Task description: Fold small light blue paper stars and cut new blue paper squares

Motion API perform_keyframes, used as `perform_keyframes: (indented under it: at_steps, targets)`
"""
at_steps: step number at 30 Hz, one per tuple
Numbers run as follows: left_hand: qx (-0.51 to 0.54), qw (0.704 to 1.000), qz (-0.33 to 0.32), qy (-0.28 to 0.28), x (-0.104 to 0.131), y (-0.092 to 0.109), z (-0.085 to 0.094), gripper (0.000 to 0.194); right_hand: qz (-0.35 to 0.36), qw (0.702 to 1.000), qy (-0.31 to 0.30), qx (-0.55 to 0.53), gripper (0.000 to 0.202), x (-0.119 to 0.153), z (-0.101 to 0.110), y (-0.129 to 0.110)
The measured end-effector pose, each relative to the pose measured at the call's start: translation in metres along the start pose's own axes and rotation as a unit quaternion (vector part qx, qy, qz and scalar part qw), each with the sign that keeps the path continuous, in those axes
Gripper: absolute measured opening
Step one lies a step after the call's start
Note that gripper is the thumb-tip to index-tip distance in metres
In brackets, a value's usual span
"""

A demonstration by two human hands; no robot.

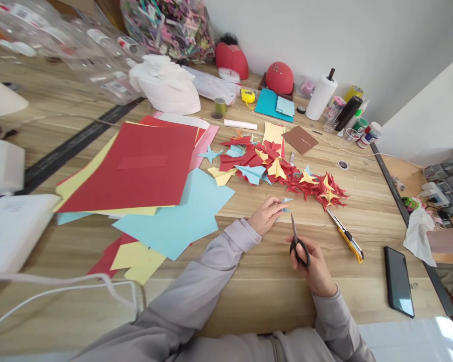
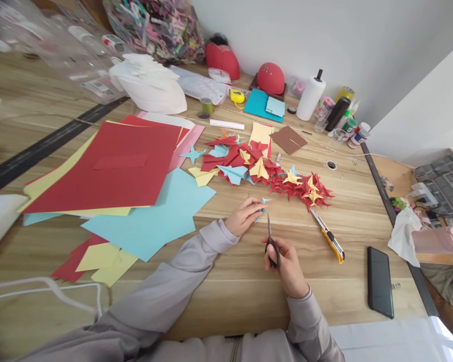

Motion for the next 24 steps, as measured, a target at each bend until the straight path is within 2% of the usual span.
perform_keyframes:
  at_steps: [8,24]
  targets:
    - [0.038,0.999,0.033,0.006,-0.002,0.002,0.002,0.020,0.009,1.000,-0.017,0.017,0.044,-0.005,-0.005,-0.002]
    - [0.013,1.000,-0.004,-0.001,-0.001,0.002,0.000,0.022,-0.011,0.999,-0.020,0.030,0.040,-0.008,-0.007,-0.002]
Point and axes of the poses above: each hand's wrist, its own x-axis away from the middle knuckle, its own z-axis out of the back of the hand, y = z × x, the point moved 3 cm from there along -x, towards the middle knuckle, and after that the axes turned 1 degree about x, right-handed, at the moved point
